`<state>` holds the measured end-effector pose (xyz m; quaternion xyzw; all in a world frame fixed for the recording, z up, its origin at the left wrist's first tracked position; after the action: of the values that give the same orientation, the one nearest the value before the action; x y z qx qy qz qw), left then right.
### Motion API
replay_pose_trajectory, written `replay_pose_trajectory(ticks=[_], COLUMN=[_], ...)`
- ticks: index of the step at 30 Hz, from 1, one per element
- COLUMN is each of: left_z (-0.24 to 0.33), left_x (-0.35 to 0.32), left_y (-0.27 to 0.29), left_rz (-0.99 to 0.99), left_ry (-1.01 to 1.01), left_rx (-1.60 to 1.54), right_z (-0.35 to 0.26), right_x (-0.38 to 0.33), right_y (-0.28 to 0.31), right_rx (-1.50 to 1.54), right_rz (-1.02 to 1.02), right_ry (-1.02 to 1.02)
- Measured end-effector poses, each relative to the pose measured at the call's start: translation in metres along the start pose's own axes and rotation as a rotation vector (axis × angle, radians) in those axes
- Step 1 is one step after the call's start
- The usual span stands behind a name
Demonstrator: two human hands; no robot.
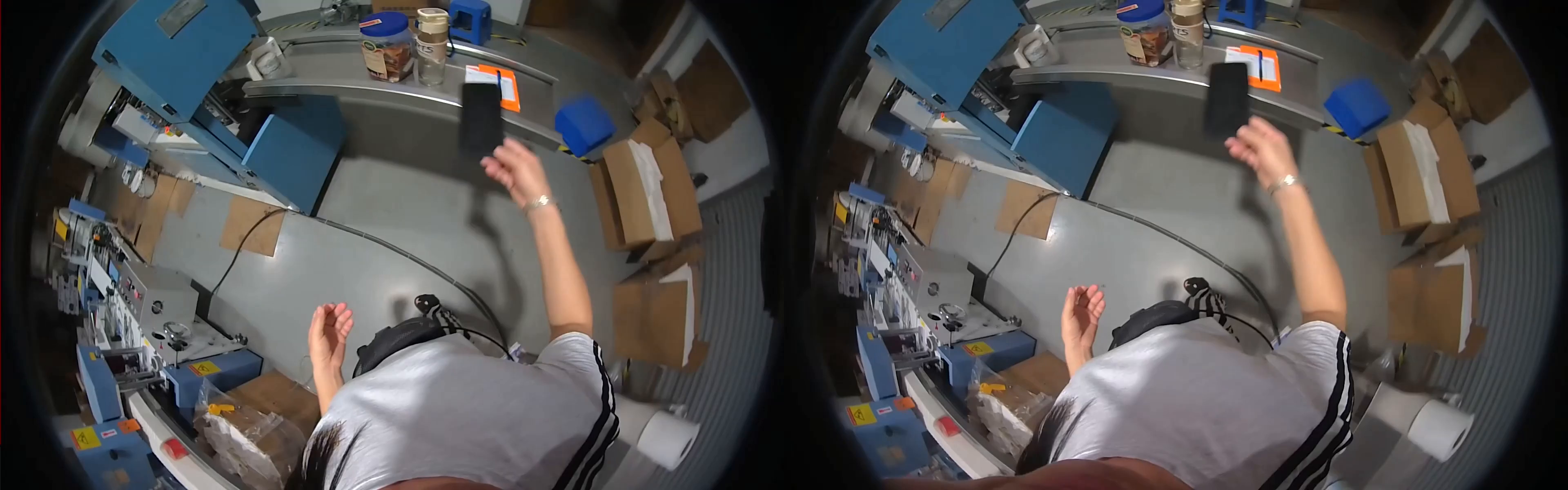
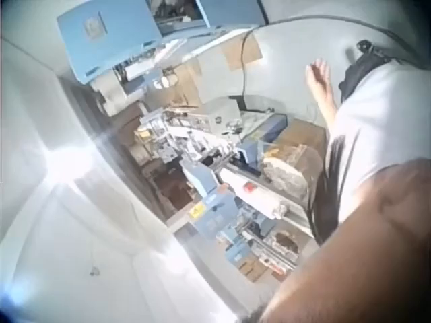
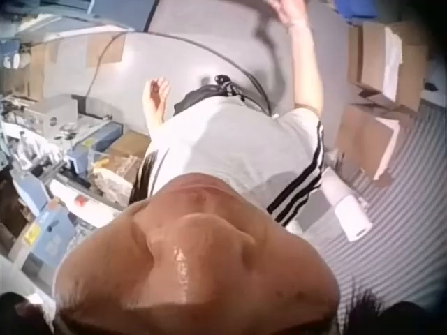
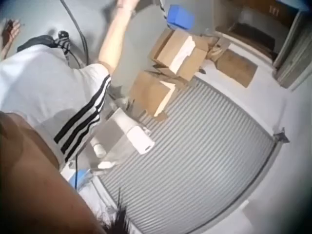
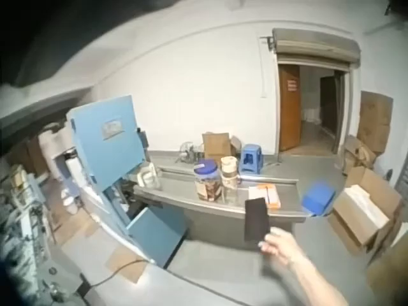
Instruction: Sorting and packing square paper products from a conveyor belt into cardboard boxes.
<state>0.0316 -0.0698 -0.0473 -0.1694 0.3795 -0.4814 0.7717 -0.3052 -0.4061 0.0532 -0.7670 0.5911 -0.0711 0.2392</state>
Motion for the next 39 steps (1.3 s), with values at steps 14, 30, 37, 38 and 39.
replay_pose_trajectory(ticks=[14,30,37,38,39], left_z=[0.004,-0.042,-0.001,0.005,0.007], left_x=[-0.03,-0.292,-0.43,-0.449,-0.462], left_y=[0.048,0.201,0.248,0.251,0.256], left_rz=[0.598,1.023,1.136,1.195,1.202], left_ry=[-0.204,-0.565,-0.679,-0.693,-0.73], left_rx=[0.038,-0.117,-0.108,-0.102,-0.138], right_z=[0.132,0.276,0.446,0.45,0.452], right_x=[0.328,0.062,-0.344,-0.398,-0.45], right_y=[-0.237,-0.367,-0.581,-0.607,-0.63], right_rx=[-0.33,-1.724,-1.289,-1.194,-0.982], right_rz=[-1.051,-1.426,-2.342,-2.434,-2.523], right_ry=[-0.15,0.265,0.404,0.432,0.452])
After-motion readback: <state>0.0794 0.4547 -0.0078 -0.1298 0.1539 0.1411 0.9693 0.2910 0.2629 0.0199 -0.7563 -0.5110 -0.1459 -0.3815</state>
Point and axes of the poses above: each hand's wrist, its own x-axis towards the middle knuckle, its own y-axis out of the back of the hand, z = x × y, the point moved 9 cm from there along x, towards the middle knuckle, and after that the axes turned 10 degrees about -z, right-handed, at the moved point
